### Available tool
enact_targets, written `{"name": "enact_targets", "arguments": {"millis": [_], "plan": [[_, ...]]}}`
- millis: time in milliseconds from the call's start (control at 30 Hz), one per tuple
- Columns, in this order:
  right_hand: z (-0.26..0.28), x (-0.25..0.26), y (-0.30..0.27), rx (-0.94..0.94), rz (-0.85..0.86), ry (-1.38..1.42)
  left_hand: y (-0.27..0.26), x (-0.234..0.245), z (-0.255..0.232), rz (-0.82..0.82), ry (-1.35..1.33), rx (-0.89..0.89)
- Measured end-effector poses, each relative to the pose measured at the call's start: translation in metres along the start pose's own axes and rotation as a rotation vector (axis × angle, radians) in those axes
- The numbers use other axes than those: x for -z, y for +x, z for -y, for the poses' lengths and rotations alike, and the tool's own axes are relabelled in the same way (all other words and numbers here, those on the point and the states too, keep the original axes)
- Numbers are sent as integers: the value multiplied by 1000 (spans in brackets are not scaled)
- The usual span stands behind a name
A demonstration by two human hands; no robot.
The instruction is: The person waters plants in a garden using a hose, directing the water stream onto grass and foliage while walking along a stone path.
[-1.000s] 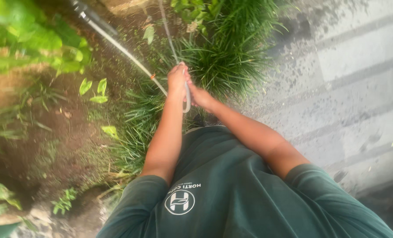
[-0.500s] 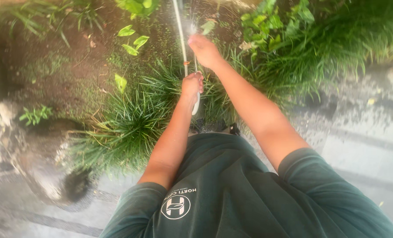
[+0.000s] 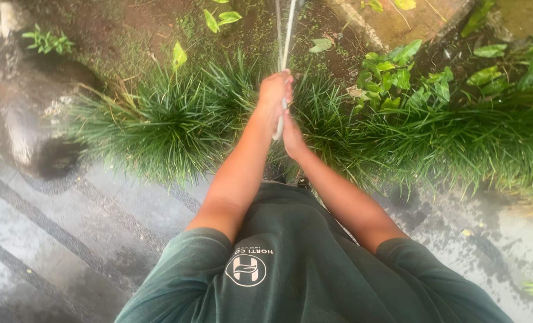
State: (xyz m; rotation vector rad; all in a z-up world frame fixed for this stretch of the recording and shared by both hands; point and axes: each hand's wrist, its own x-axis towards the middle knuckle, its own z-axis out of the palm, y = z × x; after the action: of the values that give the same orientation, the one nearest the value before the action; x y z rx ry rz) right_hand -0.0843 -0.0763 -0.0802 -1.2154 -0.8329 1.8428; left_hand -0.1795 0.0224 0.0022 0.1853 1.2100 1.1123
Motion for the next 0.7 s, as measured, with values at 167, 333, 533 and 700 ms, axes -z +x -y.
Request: {"name": "enact_targets", "arguments": {"millis": [167,333,533,700], "plan": [[34,19,-8,59,-10,-22,-8,-40,-10,-7,55,2],[49,18,-24,44,-75,3,13,-44,13,38,22,50],[30,28,-42,-28,-120,37,32,-32,58,55,25,147],[19,33,-44,-104,-146,-17,39,-14,75,55,-70,224]]}}
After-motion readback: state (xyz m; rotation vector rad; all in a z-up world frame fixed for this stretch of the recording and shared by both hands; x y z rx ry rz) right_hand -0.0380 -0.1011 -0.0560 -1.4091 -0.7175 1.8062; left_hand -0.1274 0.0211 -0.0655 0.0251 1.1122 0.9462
